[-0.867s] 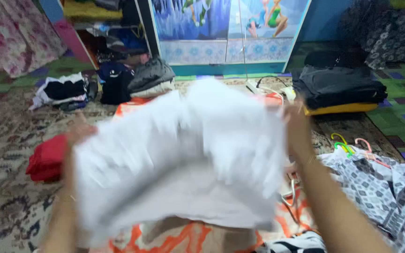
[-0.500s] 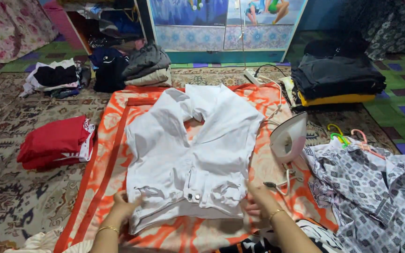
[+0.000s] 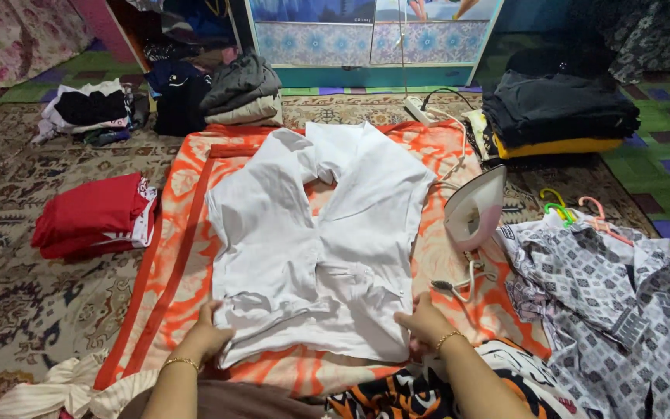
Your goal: Ironing a pair of white pants on a mat on the floor.
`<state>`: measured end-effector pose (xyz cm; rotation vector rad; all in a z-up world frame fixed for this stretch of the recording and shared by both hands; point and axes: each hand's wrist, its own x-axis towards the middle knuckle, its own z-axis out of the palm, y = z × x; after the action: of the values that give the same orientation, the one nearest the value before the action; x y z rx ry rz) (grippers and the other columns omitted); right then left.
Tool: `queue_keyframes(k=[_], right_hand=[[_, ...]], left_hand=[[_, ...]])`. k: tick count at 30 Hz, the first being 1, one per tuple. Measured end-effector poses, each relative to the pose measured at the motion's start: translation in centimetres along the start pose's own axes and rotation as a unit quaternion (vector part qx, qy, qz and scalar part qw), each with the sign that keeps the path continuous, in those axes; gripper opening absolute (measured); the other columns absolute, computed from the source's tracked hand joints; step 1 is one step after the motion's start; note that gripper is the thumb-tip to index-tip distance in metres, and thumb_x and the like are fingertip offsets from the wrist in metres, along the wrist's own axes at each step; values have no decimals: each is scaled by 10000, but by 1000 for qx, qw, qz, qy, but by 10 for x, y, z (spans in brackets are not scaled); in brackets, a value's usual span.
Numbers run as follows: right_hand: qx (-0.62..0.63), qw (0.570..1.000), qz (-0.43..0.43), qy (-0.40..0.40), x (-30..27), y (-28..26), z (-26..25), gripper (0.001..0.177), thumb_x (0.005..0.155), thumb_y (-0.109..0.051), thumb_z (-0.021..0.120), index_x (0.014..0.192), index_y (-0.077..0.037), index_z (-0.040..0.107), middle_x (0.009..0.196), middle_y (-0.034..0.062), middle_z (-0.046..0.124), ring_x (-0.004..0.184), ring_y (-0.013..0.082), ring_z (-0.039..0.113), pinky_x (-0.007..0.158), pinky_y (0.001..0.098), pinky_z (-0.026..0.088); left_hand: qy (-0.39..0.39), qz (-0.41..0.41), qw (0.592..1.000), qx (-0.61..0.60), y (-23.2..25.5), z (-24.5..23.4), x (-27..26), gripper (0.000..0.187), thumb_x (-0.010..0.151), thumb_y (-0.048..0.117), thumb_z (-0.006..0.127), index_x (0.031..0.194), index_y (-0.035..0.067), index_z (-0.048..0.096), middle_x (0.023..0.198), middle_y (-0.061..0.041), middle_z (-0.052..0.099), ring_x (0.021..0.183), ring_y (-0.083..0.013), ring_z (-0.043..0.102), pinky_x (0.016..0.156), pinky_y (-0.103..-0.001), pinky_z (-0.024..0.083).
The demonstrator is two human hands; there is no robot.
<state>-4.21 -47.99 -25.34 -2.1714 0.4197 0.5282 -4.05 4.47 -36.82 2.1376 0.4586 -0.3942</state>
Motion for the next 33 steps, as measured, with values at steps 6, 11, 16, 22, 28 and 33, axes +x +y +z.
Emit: queue_keyframes(k=[6, 11, 16, 22, 28, 33], right_hand=[[31, 997, 65, -2, -28, -24, -7, 791, 811, -251, 847, 1342, -163, 267, 772, 176, 624, 481, 269, 549, 434, 444, 437], [-145, 963, -159, 165, -44, -31, -16, 499, 755, -155, 768, 1189, -170, 523, 875, 193, 682, 826, 400, 680, 748, 506, 541], [-276, 908, -230, 215, -46, -33, 11, 321, 715, -136, 750, 1026, -164, 675, 1002, 193, 651, 976, 407, 632, 846, 481, 517], [-286, 886, -349, 109, -44, -41, 50, 215, 841, -223, 682, 1023, -110, 675, 1004, 137, 658, 1003, 347, 636, 879, 465, 508], [-324, 839, -437, -17, -57, -38, 49, 292, 852, -158, 701, 1144, -156, 685, 1070, 148, 652, 999, 365, 635, 844, 481, 506], [-252, 908, -334, -19, -53, -40, 7, 434, 716, -206, 850, 1097, -111, 664, 1120, 155, 662, 1061, 368, 636, 904, 460, 510]], left_hand=[[57, -7, 998, -26, 3, 4, 1, 1094, 674, 87, 888, 1522, 132, 199, 1472, -176, 497, 1364, -298, 509, 1127, -391, 440], [36, 54, 995, 75, 46, -9, -44, 1008, 718, 149, 818, 1533, 257, 236, 1480, -182, 498, 1326, -353, 551, 1100, -432, 469], [147, 146, 948, 241, 106, 31, -87, 608, 767, 121, 752, 1322, 215, 522, 1280, -177, 631, 1203, -370, 624, 1060, -449, 510], [63, 288, 949, 115, 169, 116, -131, 286, 798, 205, 661, 1049, 100, 749, 1005, -141, 746, 926, -312, 721, 824, -422, 564], [74, 46, 996, -34, 193, 163, -126, 578, 867, 577, 725, 1023, 20, 704, 921, -222, 757, 869, -359, 733, 784, -438, 571], [156, 94, 981, 61, 172, 177, -102, 606, 946, 608, 616, 955, 9, 706, 826, -194, 745, 802, -343, 739, 772, -431, 563]])
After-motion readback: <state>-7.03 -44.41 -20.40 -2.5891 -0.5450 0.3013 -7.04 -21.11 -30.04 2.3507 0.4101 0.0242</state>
